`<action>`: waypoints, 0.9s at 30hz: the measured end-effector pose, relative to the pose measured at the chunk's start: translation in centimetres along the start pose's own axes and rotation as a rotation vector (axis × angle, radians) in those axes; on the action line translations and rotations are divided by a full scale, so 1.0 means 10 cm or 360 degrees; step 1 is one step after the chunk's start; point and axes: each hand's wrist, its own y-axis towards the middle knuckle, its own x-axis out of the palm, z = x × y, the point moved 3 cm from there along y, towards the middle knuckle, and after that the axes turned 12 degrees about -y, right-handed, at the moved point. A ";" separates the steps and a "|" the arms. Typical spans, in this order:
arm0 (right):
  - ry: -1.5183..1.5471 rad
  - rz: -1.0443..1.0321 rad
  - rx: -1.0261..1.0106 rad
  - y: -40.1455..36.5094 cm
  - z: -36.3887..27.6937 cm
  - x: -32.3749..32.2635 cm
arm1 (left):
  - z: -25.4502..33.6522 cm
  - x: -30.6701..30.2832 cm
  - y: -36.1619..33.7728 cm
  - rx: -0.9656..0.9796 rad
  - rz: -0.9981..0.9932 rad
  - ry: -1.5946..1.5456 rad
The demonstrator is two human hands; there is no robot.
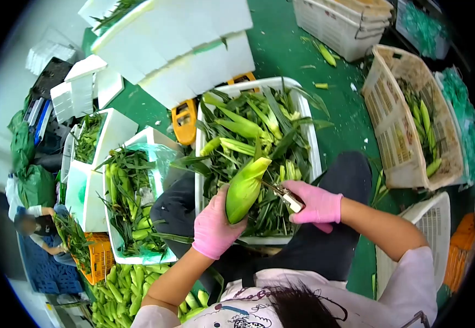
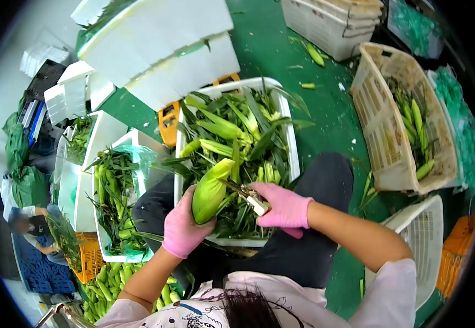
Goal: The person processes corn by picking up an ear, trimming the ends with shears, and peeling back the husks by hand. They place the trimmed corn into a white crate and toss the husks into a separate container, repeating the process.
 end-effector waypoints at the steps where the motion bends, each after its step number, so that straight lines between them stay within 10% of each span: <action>1: -0.0103 -0.0017 0.0019 0.01 0.10 0.05 | -0.01 0.00 -0.02 0.0000 -0.0076 0.0055; 9: -0.0432 0.0090 -0.0210 0.08 0.11 0.43 | -0.44 -0.09 -0.13 -0.0331 -0.1048 -0.0976; 12: -0.0476 0.0023 -0.0125 0.07 -0.01 0.38 | -0.59 -0.06 -0.18 -0.0887 -0.1301 -0.1638; 16: 0.1252 -0.0529 0.0140 -0.09 -0.28 0.55 | -0.68 0.23 -0.29 -0.0887 -0.1902 -0.2404; 21: 0.2011 -0.0245 0.0414 -0.25 -0.19 0.61 | -0.49 0.10 -0.05 -0.0501 -0.0626 -0.2098; 24: 0.2065 -0.0220 0.0662 -0.49 -0.02 0.76 | -0.56 -0.04 0.01 -0.0718 -0.0470 -0.2535; 27: 0.1788 0.0356 0.0470 -0.48 -0.02 0.73 | -0.49 -0.11 0.14 -0.0449 -0.0055 -0.1835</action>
